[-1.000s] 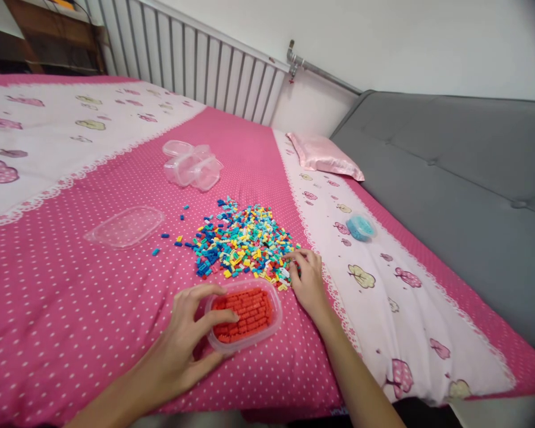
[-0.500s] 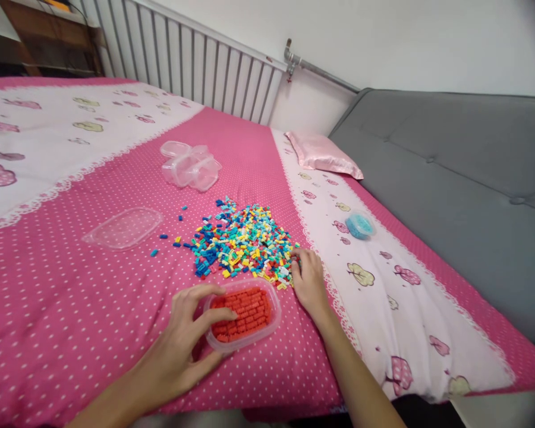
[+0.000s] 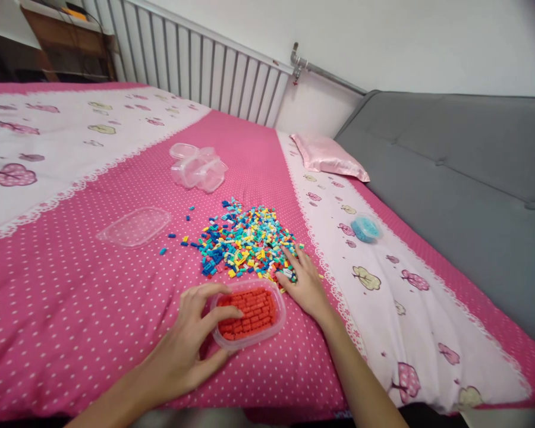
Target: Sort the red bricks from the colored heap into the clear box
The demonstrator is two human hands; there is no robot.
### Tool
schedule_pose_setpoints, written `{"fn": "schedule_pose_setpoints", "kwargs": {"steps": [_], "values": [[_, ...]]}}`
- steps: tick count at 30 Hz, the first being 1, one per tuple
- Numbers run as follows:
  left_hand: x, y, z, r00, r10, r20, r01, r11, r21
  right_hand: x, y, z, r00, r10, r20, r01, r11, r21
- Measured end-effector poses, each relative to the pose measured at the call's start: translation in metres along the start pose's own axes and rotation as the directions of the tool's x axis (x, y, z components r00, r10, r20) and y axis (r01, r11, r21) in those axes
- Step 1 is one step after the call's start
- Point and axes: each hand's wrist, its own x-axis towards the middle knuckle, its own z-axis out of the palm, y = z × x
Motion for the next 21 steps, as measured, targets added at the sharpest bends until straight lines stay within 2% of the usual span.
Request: {"fn": "schedule_pose_setpoints", "kwargs": {"steps": [5, 9, 16, 21], "values": [[0.0, 0.006, -0.001, 0.999, -0.039, 0.013, 0.039, 0.999, -0.033, 0.001, -0.002, 0.001, 0.993, -0.02, -0.115, 0.031, 0.995, 0.094], [0.0, 0.009, -0.002, 0.999, -0.05, 0.002, 0.05, 0.998, -0.044, 0.002, -0.002, 0.002, 0.986, -0.015, -0.163, 0.036, 0.992, 0.125], [0.0, 0.01, -0.001, 0.998, -0.055, -0.008, 0.055, 0.998, -0.043, 0.004, 0.003, 0.002, 0.954, 0.09, -0.288, -0.036, 0.981, 0.188], [0.0, 0.01, -0.001, 0.999, -0.052, 0.001, 0.053, 0.998, -0.037, 0.007, 0.009, -0.001, 0.934, 0.123, -0.336, -0.035, 0.966, 0.255]]}}
